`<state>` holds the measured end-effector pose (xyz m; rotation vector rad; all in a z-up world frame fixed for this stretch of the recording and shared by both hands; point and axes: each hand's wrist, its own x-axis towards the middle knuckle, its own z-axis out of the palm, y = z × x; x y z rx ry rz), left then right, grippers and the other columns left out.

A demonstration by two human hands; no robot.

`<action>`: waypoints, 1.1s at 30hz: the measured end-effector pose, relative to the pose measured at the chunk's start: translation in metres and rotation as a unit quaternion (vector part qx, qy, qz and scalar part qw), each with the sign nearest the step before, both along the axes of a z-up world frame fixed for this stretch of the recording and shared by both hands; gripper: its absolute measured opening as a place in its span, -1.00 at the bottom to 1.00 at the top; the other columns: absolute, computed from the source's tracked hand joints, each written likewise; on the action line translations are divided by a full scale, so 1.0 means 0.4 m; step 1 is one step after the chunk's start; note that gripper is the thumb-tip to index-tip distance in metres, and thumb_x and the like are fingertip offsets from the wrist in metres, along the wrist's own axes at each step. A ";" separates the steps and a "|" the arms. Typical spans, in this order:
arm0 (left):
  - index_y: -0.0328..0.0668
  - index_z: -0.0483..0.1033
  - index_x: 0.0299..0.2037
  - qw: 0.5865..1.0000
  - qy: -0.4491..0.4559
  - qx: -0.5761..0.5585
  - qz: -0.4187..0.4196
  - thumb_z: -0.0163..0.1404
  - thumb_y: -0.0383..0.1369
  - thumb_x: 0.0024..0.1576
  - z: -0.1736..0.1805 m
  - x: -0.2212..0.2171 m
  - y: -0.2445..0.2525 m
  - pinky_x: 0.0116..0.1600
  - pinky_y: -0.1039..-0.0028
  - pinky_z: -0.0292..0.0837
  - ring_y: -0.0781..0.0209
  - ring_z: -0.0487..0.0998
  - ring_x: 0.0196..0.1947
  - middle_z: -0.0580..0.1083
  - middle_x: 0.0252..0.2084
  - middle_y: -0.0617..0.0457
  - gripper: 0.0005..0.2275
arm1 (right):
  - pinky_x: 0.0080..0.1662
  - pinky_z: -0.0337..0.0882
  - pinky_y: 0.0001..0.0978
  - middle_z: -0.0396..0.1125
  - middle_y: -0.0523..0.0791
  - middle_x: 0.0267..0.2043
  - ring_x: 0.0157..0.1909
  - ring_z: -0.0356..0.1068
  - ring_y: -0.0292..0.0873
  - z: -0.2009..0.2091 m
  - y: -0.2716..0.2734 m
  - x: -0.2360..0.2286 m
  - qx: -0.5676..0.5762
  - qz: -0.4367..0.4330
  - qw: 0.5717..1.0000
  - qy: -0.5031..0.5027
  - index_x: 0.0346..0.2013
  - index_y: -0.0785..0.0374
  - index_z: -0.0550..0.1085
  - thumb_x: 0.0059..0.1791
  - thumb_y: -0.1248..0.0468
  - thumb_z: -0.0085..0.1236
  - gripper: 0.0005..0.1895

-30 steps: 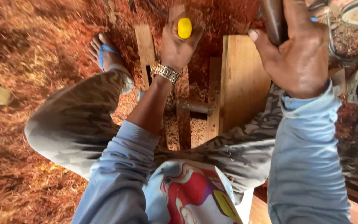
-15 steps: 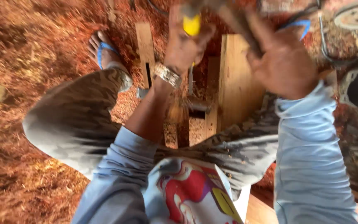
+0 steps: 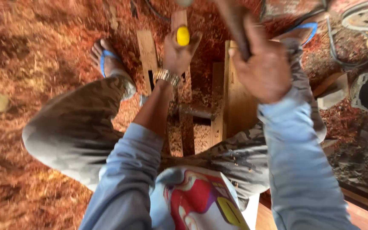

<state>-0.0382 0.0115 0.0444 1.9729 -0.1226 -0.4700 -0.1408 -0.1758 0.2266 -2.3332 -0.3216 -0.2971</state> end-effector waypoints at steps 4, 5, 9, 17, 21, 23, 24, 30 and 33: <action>-0.18 0.48 -0.07 0.924 0.186 -0.315 0.116 0.16 -0.50 0.03 -0.056 -0.005 -0.015 -0.12 0.49 0.72 0.26 0.66 -0.17 0.62 -0.14 -0.01 -0.74 | -0.63 0.47 -0.37 0.42 0.12 -0.40 -0.65 0.38 -0.19 -0.013 0.051 0.036 -0.151 -0.020 0.953 0.263 0.52 0.40 0.02 0.09 0.44 0.10 -0.26; -0.15 0.52 -0.04 0.993 -0.030 -0.114 -0.016 0.22 -0.42 0.09 -0.094 -0.030 -0.013 -0.13 0.56 0.71 0.30 0.63 -0.15 0.64 -0.14 0.02 -0.75 | -0.66 0.47 -0.37 0.40 0.15 -0.36 -0.68 0.38 -0.17 0.001 0.055 0.033 -0.165 0.015 0.942 0.293 0.50 0.39 0.05 0.04 0.45 0.08 -0.25; -0.16 0.47 -0.03 0.971 -0.088 -0.222 -0.002 0.18 -0.45 0.14 0.090 -0.017 0.006 -0.18 0.55 0.76 0.33 0.68 -0.22 0.63 -0.18 0.04 -0.77 | -0.63 0.41 -0.25 0.39 0.05 -0.58 -0.67 0.37 -0.12 0.105 0.025 -0.019 -0.276 0.023 0.933 0.228 0.51 0.44 0.06 0.12 0.41 0.12 -0.29; -0.19 0.44 -0.34 0.959 -0.066 -0.271 -0.047 0.31 -0.36 0.23 0.232 -0.105 0.105 -0.20 0.49 0.57 0.36 0.48 -0.44 0.44 -0.46 0.10 -0.74 | -0.20 0.54 -0.31 0.47 0.02 -0.16 -0.22 0.54 -0.15 0.184 0.055 -0.189 -0.059 -0.088 0.994 0.037 0.17 0.38 0.36 0.24 0.28 0.32 -0.65; -0.16 0.48 -0.35 0.972 -0.101 -0.194 -0.085 0.29 -0.39 0.03 0.145 -0.107 0.092 -0.34 0.49 0.59 0.39 0.52 -0.47 0.54 -0.42 0.18 -0.81 | -0.49 0.38 -0.27 0.23 -0.05 -0.64 -0.65 0.24 -0.13 0.163 0.064 -0.273 -0.091 -0.228 0.960 0.137 -0.27 0.35 0.44 -0.02 0.19 0.43 -0.66; -0.16 0.50 -0.35 0.958 -0.203 -0.199 -0.043 0.30 -0.38 0.09 0.147 -0.105 0.087 -0.36 0.52 0.61 0.39 0.56 -0.46 0.55 -0.42 0.16 -0.81 | -0.40 0.33 -0.31 0.28 -0.09 -0.52 -0.53 0.28 -0.21 0.195 0.097 -0.312 -0.094 -0.218 0.967 0.087 -0.20 0.33 0.44 0.01 0.23 0.52 -0.63; -0.16 0.50 -0.35 0.957 -0.203 -0.202 -0.045 0.30 -0.38 0.09 0.150 -0.104 0.089 -0.36 0.52 0.61 0.39 0.56 -0.46 0.55 -0.42 0.16 -0.81 | -0.40 0.33 -0.31 0.28 -0.09 -0.52 -0.53 0.28 -0.21 0.195 0.097 -0.323 -0.096 -0.221 0.967 0.087 -0.20 0.33 0.44 0.01 0.23 0.52 -0.63; -0.16 0.52 -0.32 0.944 -0.252 -0.211 0.020 0.29 -0.30 0.21 0.190 -0.091 0.116 -0.39 0.56 0.61 0.41 0.59 -0.45 0.58 -0.41 0.12 -0.80 | -0.41 0.33 -0.34 0.32 -0.11 -0.52 -0.52 0.30 -0.27 0.162 0.085 -0.379 -0.096 -0.224 0.967 0.071 -0.32 0.32 0.41 0.03 0.25 0.51 -0.64; -0.14 0.54 -0.32 0.943 -0.161 -0.290 0.015 0.29 -0.26 0.17 0.172 -0.104 0.116 -0.36 0.55 0.67 0.40 0.64 -0.40 0.60 -0.40 0.10 -0.80 | -0.44 0.34 -0.32 0.31 -0.13 -0.56 -0.56 0.29 -0.26 0.162 0.103 -0.386 -0.061 -0.260 0.956 0.120 -0.26 0.30 0.42 0.02 0.24 0.49 -0.66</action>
